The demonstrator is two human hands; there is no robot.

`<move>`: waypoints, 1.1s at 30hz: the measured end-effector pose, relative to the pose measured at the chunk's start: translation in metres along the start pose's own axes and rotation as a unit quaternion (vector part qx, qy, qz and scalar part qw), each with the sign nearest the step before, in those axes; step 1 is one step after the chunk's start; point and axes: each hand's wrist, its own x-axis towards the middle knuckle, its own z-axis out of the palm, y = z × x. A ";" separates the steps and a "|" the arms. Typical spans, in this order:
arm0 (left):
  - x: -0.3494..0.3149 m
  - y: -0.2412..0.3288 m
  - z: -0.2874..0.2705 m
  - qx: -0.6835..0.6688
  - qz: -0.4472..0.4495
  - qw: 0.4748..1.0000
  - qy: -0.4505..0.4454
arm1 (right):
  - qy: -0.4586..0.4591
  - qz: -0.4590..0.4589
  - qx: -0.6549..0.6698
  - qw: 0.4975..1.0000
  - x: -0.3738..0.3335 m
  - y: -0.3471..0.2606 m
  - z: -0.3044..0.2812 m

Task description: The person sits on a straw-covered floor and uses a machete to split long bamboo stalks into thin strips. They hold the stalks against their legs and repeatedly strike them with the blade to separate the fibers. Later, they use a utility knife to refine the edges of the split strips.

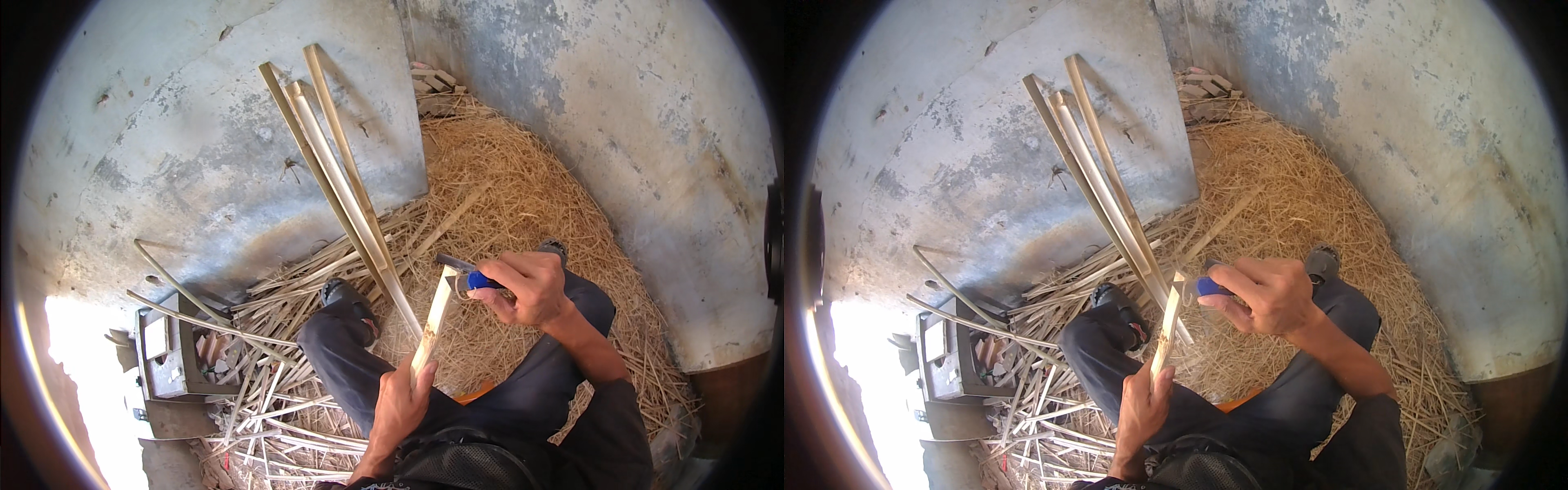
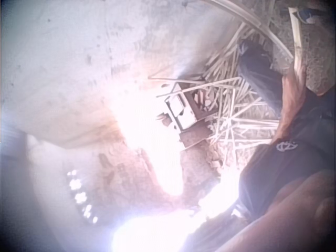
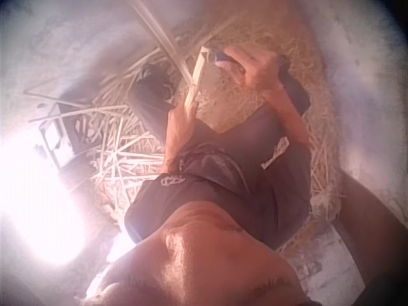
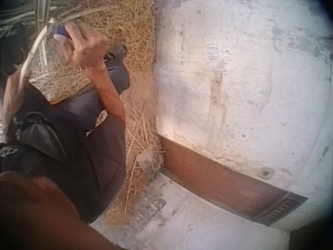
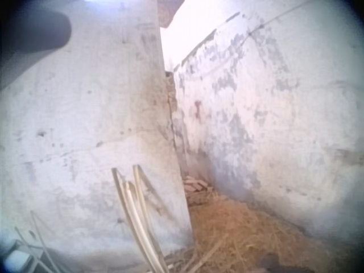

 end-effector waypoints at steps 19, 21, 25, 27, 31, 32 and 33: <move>0.025 -0.037 -0.005 -0.330 0.002 0.924 -0.195 | -0.059 0.019 0.128 0.990 -0.011 -0.011 0.013; 0.025 -0.038 -0.002 -0.314 0.007 0.932 -0.182 | -0.062 0.008 0.113 0.992 -0.011 -0.016 0.016; 0.026 -0.029 0.004 -0.219 0.029 0.968 -0.119 | -0.085 0.009 0.111 0.990 -0.014 -0.018 0.020; 0.026 -0.022 0.005 -0.164 0.029 0.982 -0.086 | -0.086 0.018 0.112 0.990 -0.015 -0.019 0.021; 0.027 -0.015 0.007 -0.102 0.009 0.993 -0.051 | -0.092 0.030 0.085 0.992 -0.015 -0.021 0.021; 0.027 -0.016 0.007 -0.096 0.004 0.994 -0.048 | -0.095 0.027 0.076 0.992 -0.014 -0.020 0.020; 0.026 -0.016 0.008 -0.096 0.009 0.994 -0.049 | -0.082 0.032 0.075 0.993 -0.013 -0.018 0.021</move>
